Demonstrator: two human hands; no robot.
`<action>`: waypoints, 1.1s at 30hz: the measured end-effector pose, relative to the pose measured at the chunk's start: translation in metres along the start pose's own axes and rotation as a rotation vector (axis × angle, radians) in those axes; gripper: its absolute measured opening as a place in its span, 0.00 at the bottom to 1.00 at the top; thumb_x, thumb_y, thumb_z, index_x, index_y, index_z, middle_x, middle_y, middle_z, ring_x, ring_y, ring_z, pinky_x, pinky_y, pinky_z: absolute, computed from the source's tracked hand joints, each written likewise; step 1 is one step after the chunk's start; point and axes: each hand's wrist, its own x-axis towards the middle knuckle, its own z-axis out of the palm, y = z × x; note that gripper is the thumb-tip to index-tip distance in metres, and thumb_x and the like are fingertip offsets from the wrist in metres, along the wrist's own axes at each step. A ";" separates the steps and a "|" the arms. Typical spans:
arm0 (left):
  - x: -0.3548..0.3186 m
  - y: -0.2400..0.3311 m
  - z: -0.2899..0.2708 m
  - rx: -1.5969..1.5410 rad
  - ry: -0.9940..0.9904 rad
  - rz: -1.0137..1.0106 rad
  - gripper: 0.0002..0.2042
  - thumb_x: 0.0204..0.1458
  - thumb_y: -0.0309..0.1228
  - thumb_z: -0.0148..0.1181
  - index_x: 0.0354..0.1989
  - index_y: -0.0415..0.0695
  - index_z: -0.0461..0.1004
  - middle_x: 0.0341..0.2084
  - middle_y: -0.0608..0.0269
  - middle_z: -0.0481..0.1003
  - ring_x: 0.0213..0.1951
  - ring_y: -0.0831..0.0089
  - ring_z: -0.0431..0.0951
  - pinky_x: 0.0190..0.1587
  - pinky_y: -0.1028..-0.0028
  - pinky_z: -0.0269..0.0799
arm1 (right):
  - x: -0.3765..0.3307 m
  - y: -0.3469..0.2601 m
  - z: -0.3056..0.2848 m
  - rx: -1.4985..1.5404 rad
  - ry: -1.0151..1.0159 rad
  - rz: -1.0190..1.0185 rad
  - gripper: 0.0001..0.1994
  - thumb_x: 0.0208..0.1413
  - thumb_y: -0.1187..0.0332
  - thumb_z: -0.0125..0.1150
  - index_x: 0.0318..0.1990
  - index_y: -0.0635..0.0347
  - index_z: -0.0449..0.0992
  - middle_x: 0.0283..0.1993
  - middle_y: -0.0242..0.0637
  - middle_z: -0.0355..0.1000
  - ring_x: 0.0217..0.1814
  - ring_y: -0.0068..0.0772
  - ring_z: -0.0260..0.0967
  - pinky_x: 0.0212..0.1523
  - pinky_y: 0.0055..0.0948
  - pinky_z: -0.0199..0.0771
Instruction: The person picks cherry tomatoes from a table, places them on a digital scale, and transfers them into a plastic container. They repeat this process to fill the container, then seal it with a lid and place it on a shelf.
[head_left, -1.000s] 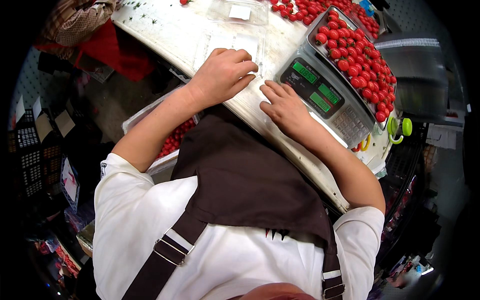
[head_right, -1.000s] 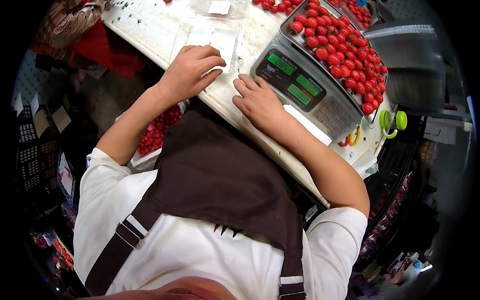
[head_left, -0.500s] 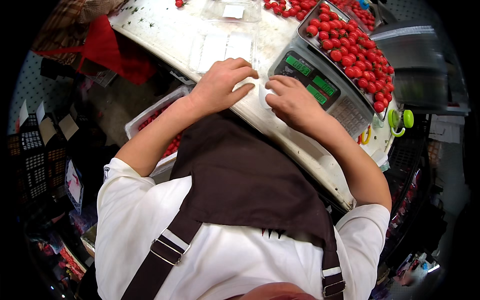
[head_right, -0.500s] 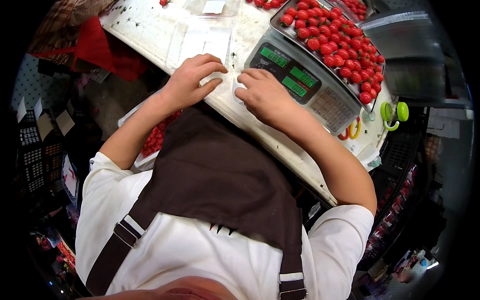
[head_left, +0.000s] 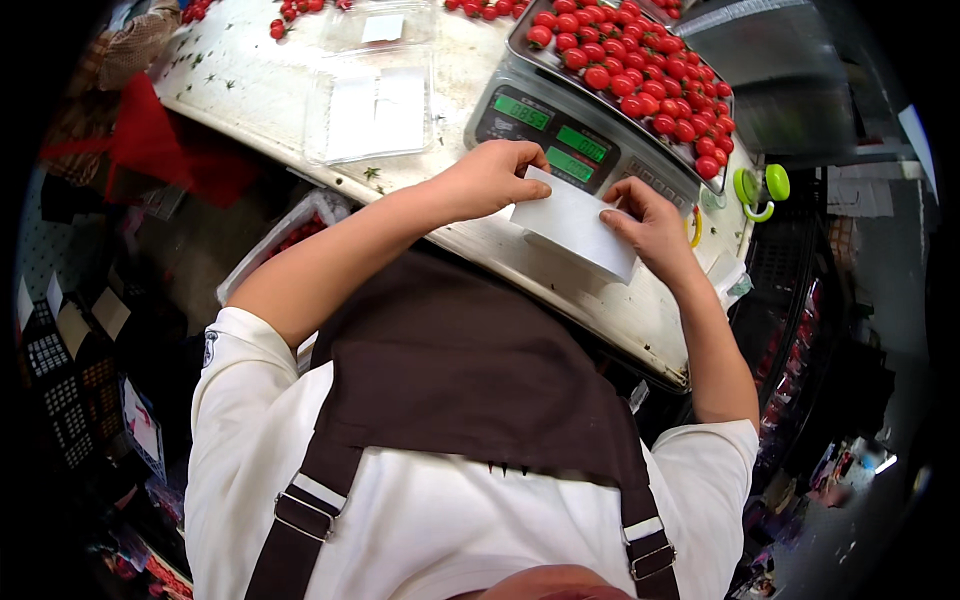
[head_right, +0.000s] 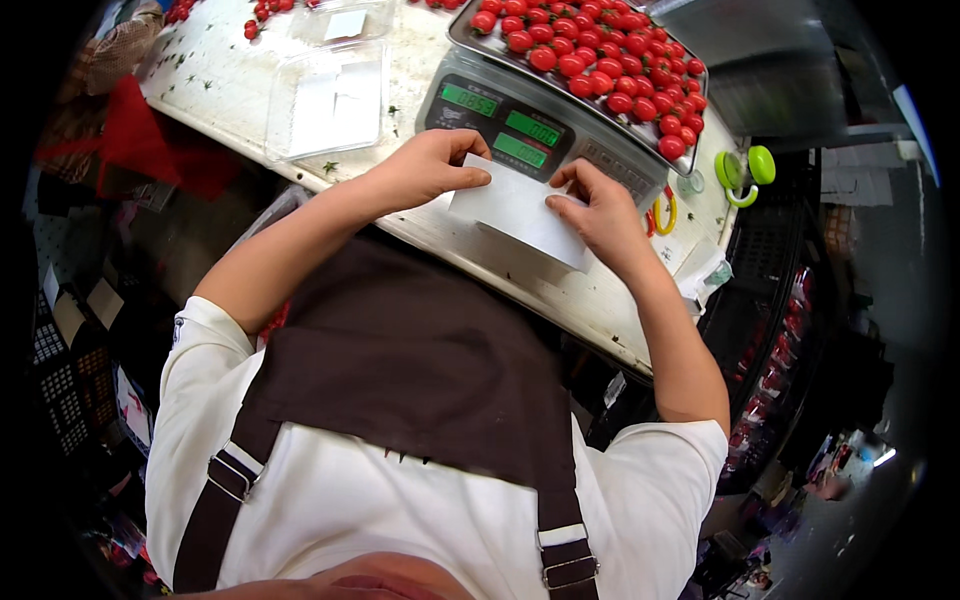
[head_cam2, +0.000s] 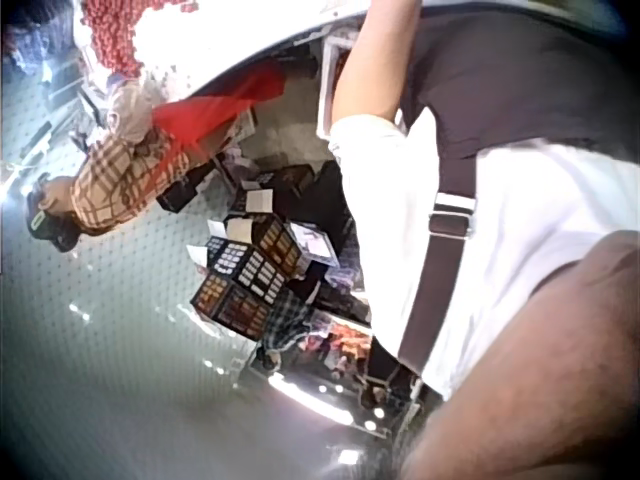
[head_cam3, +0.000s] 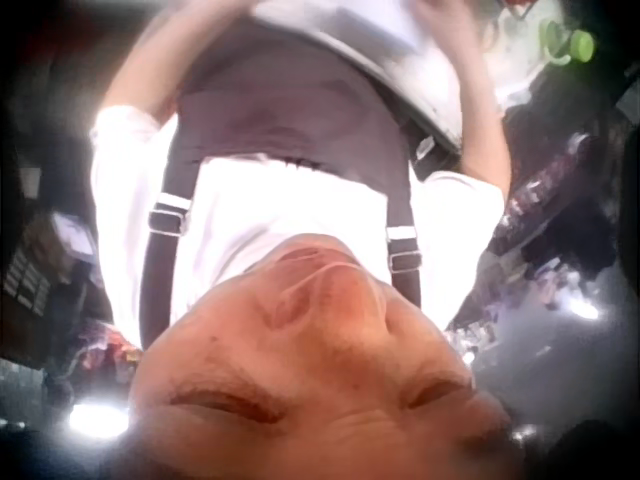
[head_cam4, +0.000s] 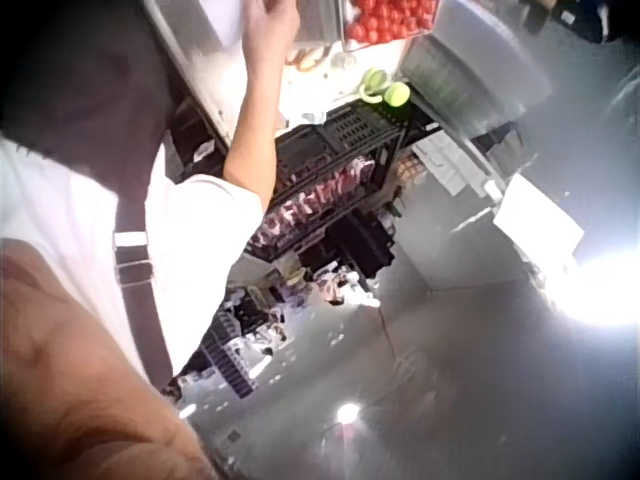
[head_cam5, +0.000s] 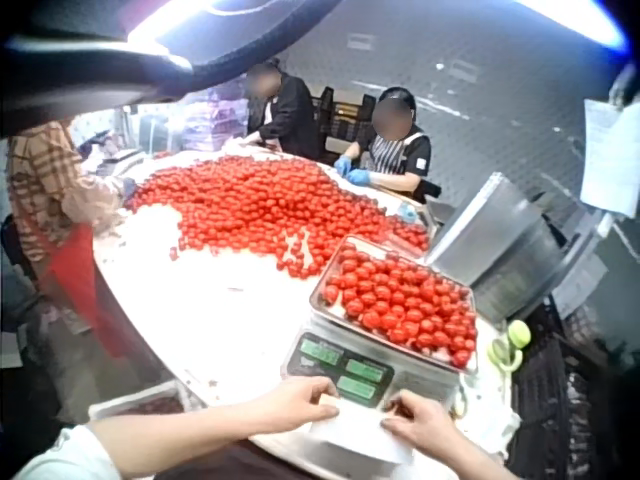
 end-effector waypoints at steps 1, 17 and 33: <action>0.006 -0.005 0.007 0.034 0.016 -0.009 0.12 0.54 0.34 0.64 0.42 0.39 0.74 0.22 0.66 0.69 0.26 0.78 0.66 0.31 0.74 0.65 | -0.004 0.007 0.001 -0.052 0.024 0.013 0.12 0.55 0.69 0.67 0.42 0.63 0.73 0.32 0.40 0.73 0.36 0.31 0.72 0.42 0.31 0.73; 0.115 0.044 -0.051 0.876 0.557 0.610 0.28 0.58 0.45 0.61 0.65 0.47 0.67 0.64 0.46 0.64 0.63 0.47 0.65 0.63 0.56 0.63 | 0.123 0.061 -0.091 -0.652 0.697 -0.181 0.35 0.59 0.41 0.56 0.69 0.51 0.63 0.70 0.56 0.59 0.72 0.56 0.55 0.68 0.52 0.56; 0.158 0.051 -0.044 0.988 0.429 0.460 0.18 0.56 0.43 0.60 0.53 0.52 0.75 0.47 0.60 0.71 0.56 0.55 0.67 0.58 0.52 0.60 | 0.129 0.049 -0.121 0.313 0.644 -0.309 0.15 0.59 0.71 0.62 0.54 0.61 0.76 0.44 0.39 0.79 0.43 0.26 0.77 0.47 0.29 0.76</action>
